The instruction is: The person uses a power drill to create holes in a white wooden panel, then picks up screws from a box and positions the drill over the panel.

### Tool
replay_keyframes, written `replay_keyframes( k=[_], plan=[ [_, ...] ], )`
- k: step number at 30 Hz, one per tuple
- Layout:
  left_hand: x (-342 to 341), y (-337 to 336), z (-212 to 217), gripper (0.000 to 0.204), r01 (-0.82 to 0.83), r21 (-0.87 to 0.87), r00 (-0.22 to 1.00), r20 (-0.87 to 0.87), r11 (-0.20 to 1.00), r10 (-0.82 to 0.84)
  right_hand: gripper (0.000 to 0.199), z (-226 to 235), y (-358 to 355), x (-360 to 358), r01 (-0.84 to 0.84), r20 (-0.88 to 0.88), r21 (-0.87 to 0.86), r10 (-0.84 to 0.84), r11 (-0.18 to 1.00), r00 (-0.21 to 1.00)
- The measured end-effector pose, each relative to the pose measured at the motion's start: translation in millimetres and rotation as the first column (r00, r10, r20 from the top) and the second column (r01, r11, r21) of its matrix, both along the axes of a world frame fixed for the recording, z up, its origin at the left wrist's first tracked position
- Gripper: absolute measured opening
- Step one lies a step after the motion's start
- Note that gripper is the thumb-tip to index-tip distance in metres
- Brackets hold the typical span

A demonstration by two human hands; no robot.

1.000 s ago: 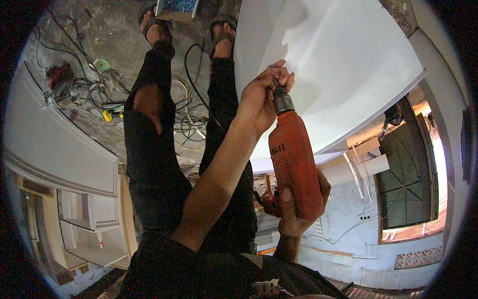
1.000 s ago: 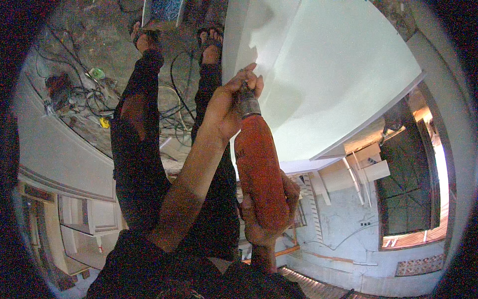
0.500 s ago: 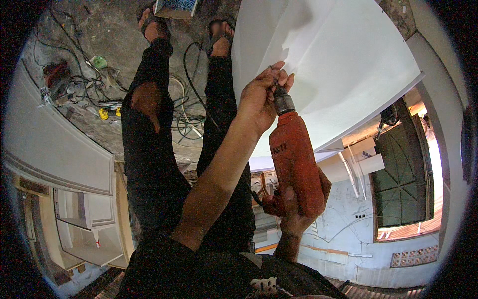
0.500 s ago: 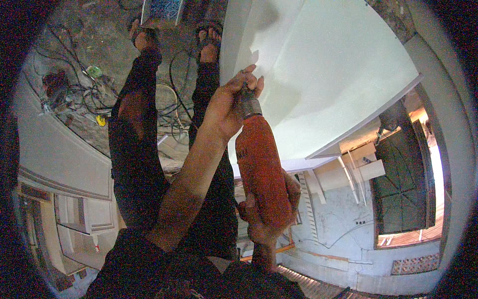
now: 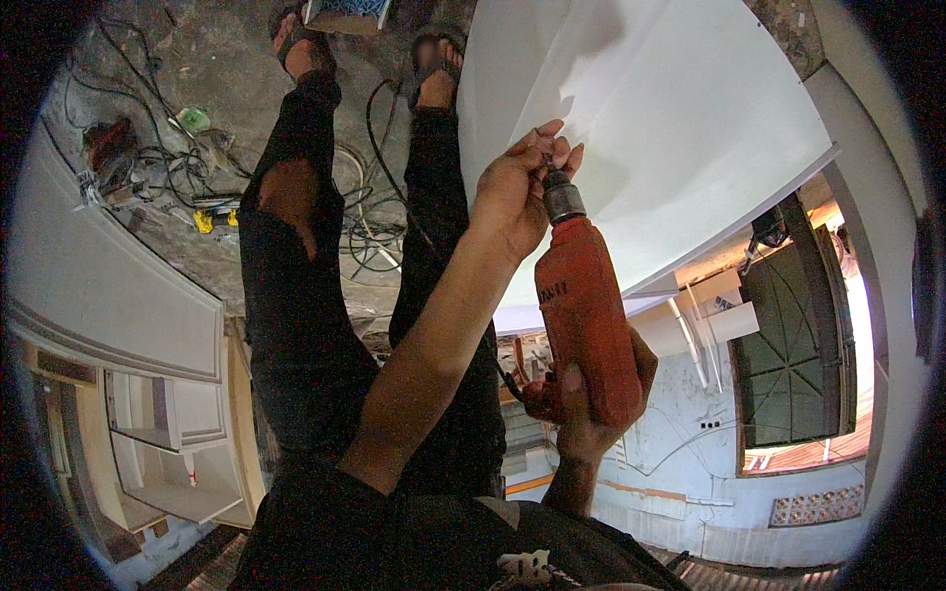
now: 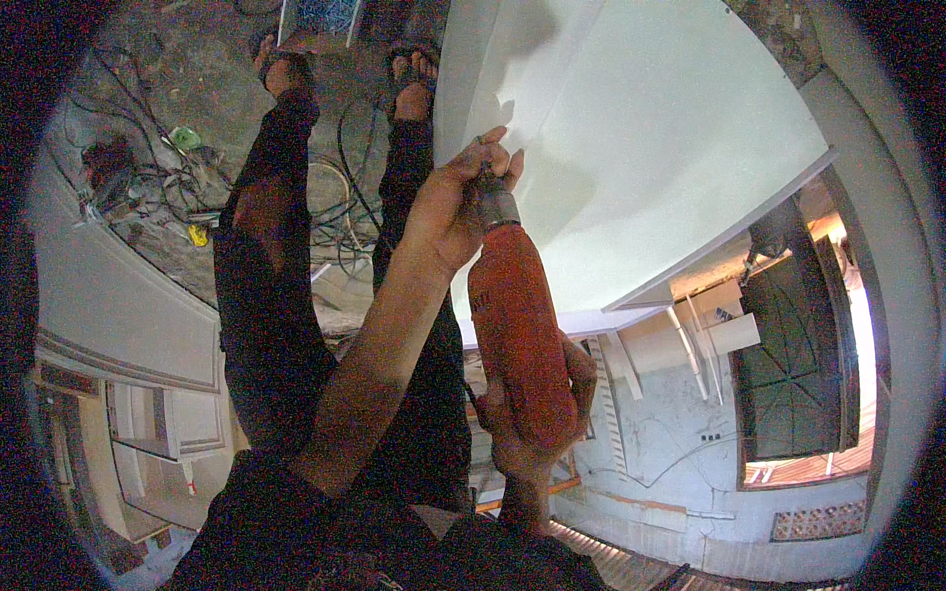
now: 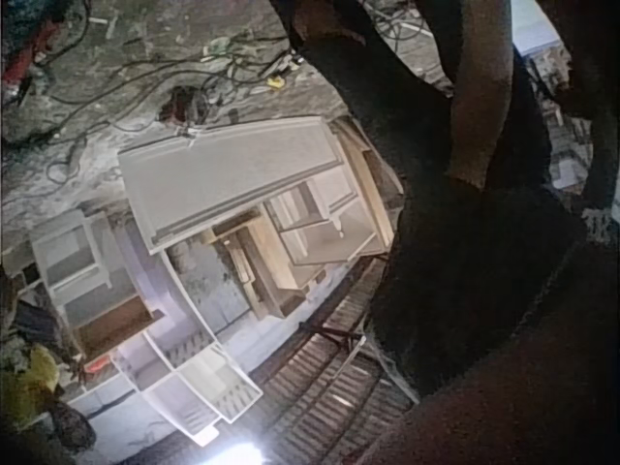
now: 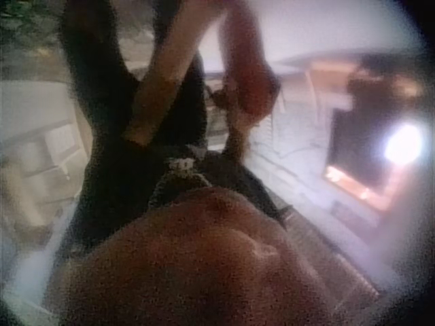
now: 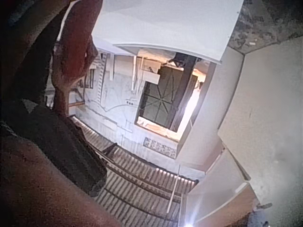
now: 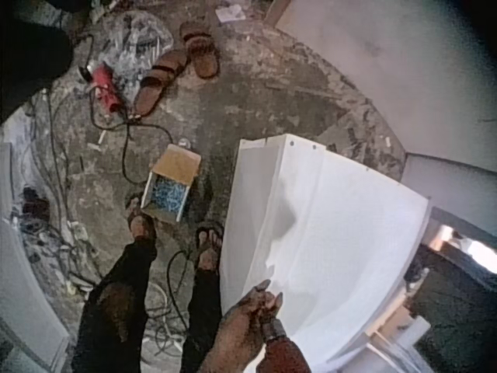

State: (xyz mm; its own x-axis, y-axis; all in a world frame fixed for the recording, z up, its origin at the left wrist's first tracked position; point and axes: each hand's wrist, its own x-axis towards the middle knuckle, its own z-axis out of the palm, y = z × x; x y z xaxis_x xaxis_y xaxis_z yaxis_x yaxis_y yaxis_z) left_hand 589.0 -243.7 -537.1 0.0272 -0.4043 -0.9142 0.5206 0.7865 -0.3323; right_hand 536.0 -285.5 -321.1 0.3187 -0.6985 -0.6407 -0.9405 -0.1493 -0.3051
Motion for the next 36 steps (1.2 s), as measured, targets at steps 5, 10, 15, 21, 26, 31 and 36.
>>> replay_keyframes(
  k=[5,10,15,21,26,31,36],
  plan=[
    [-4,-1,-2,0.024,-0.022,-0.015,0.998,0.055,1.000,0.023,0.073,2,-4,11,0.069,-0.083,0.019,-0.068,0.997,0.994],
    [-4,1,-5,0.040,0.038,-0.006,0.999,0.011,0.999,-0.038,0.072,0,-7,21,0.051,-0.060,0.020,-0.050,0.998,0.997],
    [-1,1,-6,0.041,0.070,0.003,0.997,-0.012,0.998,-0.070,0.071,1,-11,21,0.012,-0.097,0.029,-0.009,1.000,0.995],
    [-4,2,-8,0.041,0.049,-0.006,0.999,-0.003,0.999,-0.049,0.066,-1,-14,21,-0.032,-0.076,0.047,0.036,0.998,0.996],
    [-2,2,-8,0.039,0.074,0.010,0.997,-0.011,0.997,-0.073,0.057,-2,-16,24,-0.116,-0.084,0.066,0.121,0.991,0.989],
    [-5,-1,-9,0.039,0.074,-0.004,0.997,0.027,0.997,-0.074,0.060,-2,-19,22,-0.139,-0.071,0.038,0.141,0.990,0.987],
    [-8,4,-14,0.016,0.077,0.031,0.997,-0.024,0.997,-0.076,0.058,-3,-16,29,-0.148,-0.077,0.051,0.152,0.988,0.985]
  ],
)
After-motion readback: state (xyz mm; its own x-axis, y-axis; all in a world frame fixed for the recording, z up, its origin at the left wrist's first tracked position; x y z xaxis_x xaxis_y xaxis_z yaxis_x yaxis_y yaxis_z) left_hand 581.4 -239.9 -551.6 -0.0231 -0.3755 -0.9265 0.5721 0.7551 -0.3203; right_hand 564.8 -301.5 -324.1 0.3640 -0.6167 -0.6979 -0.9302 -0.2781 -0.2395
